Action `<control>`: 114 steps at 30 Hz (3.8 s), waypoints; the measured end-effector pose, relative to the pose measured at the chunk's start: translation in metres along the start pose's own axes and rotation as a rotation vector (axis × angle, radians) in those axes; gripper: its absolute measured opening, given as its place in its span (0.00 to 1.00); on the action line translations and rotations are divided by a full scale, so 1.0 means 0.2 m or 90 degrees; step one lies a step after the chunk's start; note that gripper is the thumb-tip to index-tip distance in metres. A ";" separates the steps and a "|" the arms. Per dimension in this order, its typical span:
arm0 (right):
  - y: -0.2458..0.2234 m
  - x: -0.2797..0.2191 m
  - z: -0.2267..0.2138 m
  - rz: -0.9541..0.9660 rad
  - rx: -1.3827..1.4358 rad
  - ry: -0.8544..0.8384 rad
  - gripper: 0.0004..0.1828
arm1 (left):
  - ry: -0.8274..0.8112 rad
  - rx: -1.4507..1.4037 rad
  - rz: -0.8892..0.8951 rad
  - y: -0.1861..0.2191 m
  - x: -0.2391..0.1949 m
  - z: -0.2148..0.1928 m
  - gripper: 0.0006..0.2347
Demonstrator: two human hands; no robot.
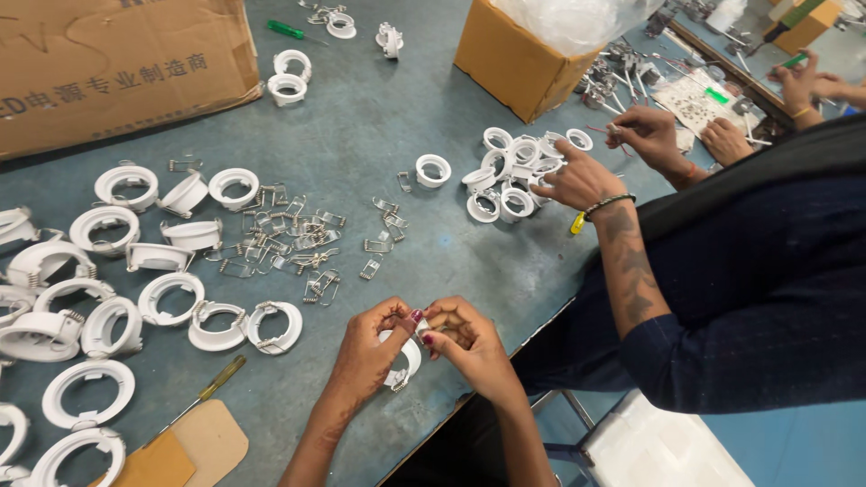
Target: The person assembles white circular LED light fixture housings by inserting small metal spring clips into slots on the plastic rings. The person handles the components by hand, repeatedly picking up housings and clips, inserting the clips, and placing the assembled units on the table.
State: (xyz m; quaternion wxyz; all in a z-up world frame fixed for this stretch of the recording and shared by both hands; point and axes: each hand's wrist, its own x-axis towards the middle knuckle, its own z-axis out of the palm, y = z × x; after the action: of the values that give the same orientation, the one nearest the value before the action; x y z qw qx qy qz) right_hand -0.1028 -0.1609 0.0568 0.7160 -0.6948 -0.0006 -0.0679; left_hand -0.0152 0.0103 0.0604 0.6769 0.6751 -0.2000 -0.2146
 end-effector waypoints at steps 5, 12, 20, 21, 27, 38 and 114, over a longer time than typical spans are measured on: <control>-0.02 -0.02 -0.06 0.020 0.034 -0.039 0.14 | -0.013 -0.010 -0.026 0.00 0.00 0.01 0.11; 0.02 -0.02 -0.07 0.000 0.008 0.005 0.11 | -0.025 0.008 -0.009 0.00 -0.01 0.02 0.11; 0.06 -0.04 -0.02 -0.020 0.053 -0.002 0.05 | -0.007 -0.004 -0.011 -0.02 0.00 0.01 0.12; 0.06 -0.04 -0.01 -0.019 0.043 0.015 0.05 | -0.004 0.001 0.002 -0.02 0.00 0.01 0.12; 0.06 -0.03 0.03 0.034 0.028 0.059 0.09 | 0.028 -0.100 -0.062 -0.02 0.01 0.00 0.10; 0.03 -0.09 0.02 0.035 0.211 0.003 0.13 | -0.163 -0.216 0.016 -0.03 -0.01 -0.02 0.16; -0.01 0.45 0.04 -0.105 -0.370 0.030 0.08 | 0.161 -0.079 -0.129 -0.29 0.10 0.03 0.17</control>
State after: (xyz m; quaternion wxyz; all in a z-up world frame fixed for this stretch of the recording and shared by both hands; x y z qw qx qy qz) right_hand -0.0140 -0.1618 0.0669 0.4790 -0.8664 -0.0210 -0.1395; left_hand -0.0028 -0.0065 0.0028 0.7119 0.6705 -0.0306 -0.2067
